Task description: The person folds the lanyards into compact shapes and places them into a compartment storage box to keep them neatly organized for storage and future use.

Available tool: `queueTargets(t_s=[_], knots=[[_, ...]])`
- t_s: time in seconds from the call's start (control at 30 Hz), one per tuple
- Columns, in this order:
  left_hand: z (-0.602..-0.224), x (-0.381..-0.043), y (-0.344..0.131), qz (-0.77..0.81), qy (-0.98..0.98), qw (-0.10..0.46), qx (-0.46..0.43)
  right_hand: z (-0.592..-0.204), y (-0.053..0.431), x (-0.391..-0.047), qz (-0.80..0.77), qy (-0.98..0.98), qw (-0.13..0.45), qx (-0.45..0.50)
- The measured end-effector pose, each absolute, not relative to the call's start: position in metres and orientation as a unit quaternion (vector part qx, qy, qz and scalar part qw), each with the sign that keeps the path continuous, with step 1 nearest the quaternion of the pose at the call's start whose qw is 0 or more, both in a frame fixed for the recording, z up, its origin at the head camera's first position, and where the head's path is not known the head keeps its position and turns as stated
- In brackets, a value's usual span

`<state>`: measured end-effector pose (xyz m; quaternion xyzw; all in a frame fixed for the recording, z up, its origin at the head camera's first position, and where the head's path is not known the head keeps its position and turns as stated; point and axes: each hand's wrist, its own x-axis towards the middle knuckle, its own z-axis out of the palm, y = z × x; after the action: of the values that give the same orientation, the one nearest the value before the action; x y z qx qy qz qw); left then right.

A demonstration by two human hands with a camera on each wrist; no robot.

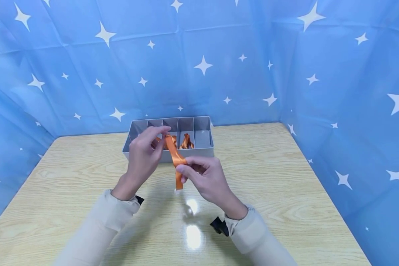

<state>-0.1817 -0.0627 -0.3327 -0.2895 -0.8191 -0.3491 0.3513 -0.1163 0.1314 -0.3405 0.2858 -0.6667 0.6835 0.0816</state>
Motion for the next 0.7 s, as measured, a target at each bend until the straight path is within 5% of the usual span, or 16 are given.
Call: queueTargets(t_s=[0.7], knots=[[-0.365,-0.174,-0.055,-0.343,-0.776,0.365,-0.384,-0.329,0.144,-0.126,0.7,-0.663,0.107,0.242]])
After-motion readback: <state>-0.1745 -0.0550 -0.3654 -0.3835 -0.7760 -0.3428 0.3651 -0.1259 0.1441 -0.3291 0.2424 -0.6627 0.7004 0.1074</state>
